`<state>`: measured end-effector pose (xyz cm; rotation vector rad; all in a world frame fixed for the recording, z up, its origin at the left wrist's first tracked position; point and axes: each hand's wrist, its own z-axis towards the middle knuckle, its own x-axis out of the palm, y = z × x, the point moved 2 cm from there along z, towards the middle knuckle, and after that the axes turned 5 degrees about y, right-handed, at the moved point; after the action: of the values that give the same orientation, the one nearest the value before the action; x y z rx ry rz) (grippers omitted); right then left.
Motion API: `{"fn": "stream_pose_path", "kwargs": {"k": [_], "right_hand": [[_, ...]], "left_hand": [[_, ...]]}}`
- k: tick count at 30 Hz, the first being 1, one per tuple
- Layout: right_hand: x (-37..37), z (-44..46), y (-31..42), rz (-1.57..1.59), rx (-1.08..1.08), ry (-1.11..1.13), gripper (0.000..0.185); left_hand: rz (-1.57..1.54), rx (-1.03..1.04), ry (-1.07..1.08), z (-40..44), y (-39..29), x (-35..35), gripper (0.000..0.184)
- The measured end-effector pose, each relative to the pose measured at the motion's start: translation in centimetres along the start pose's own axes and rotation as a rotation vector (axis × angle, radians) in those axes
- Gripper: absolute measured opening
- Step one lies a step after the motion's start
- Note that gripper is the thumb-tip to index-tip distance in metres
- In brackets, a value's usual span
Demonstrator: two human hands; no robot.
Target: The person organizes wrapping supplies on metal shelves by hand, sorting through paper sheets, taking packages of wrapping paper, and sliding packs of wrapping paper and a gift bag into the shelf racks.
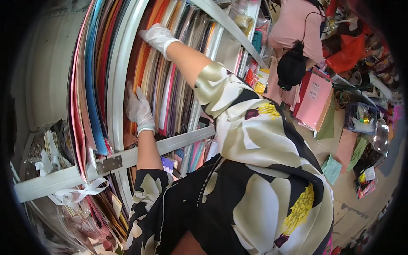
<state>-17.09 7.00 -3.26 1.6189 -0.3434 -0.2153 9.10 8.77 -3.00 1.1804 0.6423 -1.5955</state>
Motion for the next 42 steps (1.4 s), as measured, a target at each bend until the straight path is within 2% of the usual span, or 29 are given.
{"fn": "stream_pose_path", "kwargs": {"k": [1, 3, 4, 5, 7, 8, 9, 10, 11, 14, 15, 17, 21, 23, 24, 27, 28, 31, 32, 33, 34, 35, 37, 39, 42], "right_hand": [[-0.1, -0.6, -0.1, -0.021, -0.01, -0.016, 0.056], [0.8, -0.6, -2.2, -0.013, -0.105, -0.267, 0.068], [0.8, -1.1, -2.7, 0.023, -0.114, -0.385, 0.064], [1.0, -0.6, -3.7, 0.128, -0.267, -0.488, 0.066], [1.6, 0.5, -5.1, 0.091, -0.458, -0.652, 0.072], [2.0, 2.1, -5.2, 0.007, -0.559, -0.809, 0.061], [2.3, 3.4, -5.3, -0.081, -0.659, -0.967, 0.053], [2.0, 3.8, -5.0, 0.092, -0.538, -0.664, 0.065], [2.2, 4.6, -5.1, 0.078, -0.516, -0.666, 0.066], [2.8, 7.4, -4.1, 0.069, -0.446, -0.684, 0.068], [3.0, 7.6, -4.1, -0.028, -0.492, -0.802, 0.067], [3.5, 8.6, -4.2, -0.123, -0.424, -0.823, 0.064], [2.9, 6.7, -2.9, -0.15, -0.543, -0.895, 0.064], [2.8, 6.3, -2.5, -0.142, -0.571, -0.931, 0.065], [2.8, 6.3, -2.3, -0.133, -0.533, -0.902, 0.067], [2.7, 6.8, -2.4, -0.314, -0.369, -0.819, 0.068], [2.6, 7.0, -2.5, -0.309, -0.379, -0.836, 0.068], [2.0, 9.6, -5.3, 0.044, -0.524, -0.65, 0.068], [2.1, 7.7, -5.6, 0.09, -0.571, -0.674, 0.067], [2.6, 6.2, -5.6, 0.078, -0.537, -0.684, 0.065], [3.3, 4.9, -5.8, 0.066, -0.5, -0.694, 0.062], [4.0, 3.7, -6.0, 0.056, -0.463, -0.707, 0.06], [5.6, 1.0, -5.8, 0.131, -0.521, -0.645, 0.08], [8.1, 1.6, -7.1, 0.082, -0.473, -0.557, 0.08], [9.4, 2.1, -6.0, 0.035, -0.443, -0.63, 0.08]], "left_hand": [[0.011, -0.018, 0.02, -0.1, 0.0, -0.1, 0.054], [0.027, -0.053, 0.059, -0.3, -0.5, -0.6, 0.055], [-0.002, -0.08, 0.09, -0.2, -0.3, -0.5, 0.066], [0.035, -0.065, 0.079, -0.3, -0.4, -0.7, 0.072], [0.114, -0.031, 0.055, -0.6, -0.6, -1.0, 0.083], [0.176, -0.03, 0.013, -0.5, -0.5, -0.7, 0.099], [0.167, -0.04, 0.01, -0.7, -0.2, -0.7, 0.101], [0.155, -0.049, 0.006, -0.8, -0.5, -1.3, 0.104], [0.142, -0.059, 0.002, -0.9, -0.7, -1.7, 0.106], [0.074, -0.173, 0.185, -0.8, -0.8, -2.1, 0.109], [0.103, -0.169, 0.149, -0.7, -0.6, -1.8, 0.108], [0.159, -0.155, 0.08, -0.6, -0.3, -0.8, 0.106], [0.125, -0.111, 0.015, -0.6, -0.5, -0.3, 0.105], [0.121, -0.138, 0.097, -0.5, -0.8, -0.7, 0.105], [0.117, -0.15, 0.134, -0.4, -0.9, -0.8, 0.105], [0.09, -0.097, 0.07, -0.5, -0.7, -0.5, 0.106], [0.077, -0.122, 0.075, -0.5, -0.5, -0.8, 0.107], [0.05, -0.188, 0.072, -0.6, 0.2, -1.3, 0.109], [0.054, -0.202, 0.06, -0.7, 0.7, -1.2, 0.11], [0.057, -0.216, 0.049, -0.7, 0.9, -1.1, 0.11], [-0.039, -0.309, 0.181, -0.7, 0.3, -2.0, 0.111], [0.008, -0.263, 0.135, -0.8, 0.4, -1.7, 0.111], [0.101, -0.169, 0.043, -0.9, 0.7, -0.8, 0.11], [0.128, -0.198, 0.08, -0.8, 0.7, -0.5, 0.11], [0.144, -0.239, 0.121, -0.5, 0.5, -0.6, 0.108]]}}
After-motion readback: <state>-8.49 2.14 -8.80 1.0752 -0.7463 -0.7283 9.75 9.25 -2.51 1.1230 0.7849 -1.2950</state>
